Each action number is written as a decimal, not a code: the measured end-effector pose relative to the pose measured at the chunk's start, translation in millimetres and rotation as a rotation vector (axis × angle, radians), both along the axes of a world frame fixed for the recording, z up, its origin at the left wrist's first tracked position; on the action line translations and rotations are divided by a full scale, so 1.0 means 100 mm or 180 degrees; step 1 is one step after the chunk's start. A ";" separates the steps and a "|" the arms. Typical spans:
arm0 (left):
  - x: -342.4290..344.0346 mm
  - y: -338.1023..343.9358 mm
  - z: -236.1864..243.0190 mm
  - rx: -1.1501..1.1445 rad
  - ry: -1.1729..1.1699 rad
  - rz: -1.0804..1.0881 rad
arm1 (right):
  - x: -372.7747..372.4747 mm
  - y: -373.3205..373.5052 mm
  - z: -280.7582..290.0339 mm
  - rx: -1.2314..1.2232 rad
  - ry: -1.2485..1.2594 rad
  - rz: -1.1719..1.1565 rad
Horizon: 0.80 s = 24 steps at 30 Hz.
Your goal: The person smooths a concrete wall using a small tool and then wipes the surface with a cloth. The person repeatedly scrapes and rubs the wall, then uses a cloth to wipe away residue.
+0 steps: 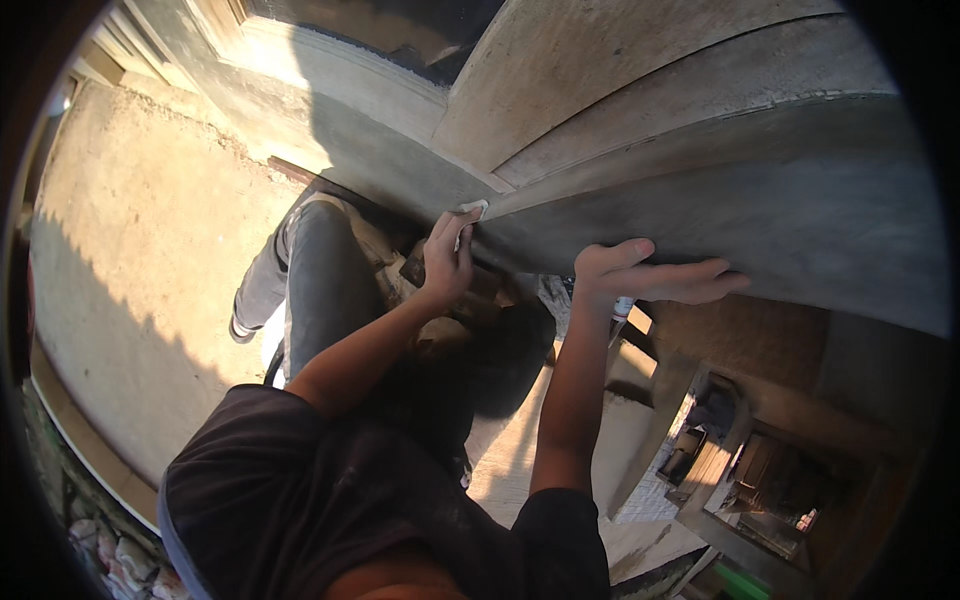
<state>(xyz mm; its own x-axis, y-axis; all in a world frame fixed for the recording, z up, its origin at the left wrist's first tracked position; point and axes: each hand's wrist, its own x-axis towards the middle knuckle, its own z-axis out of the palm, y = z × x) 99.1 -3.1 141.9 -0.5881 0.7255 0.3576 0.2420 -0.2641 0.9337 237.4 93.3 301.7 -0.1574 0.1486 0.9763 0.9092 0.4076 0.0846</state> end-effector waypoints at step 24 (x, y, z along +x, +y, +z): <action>-0.02 0.03 0.04 0.0357 0.0098 -0.0042 | 0.00 0.00 -0.01 0.0057 -0.0038 -0.0017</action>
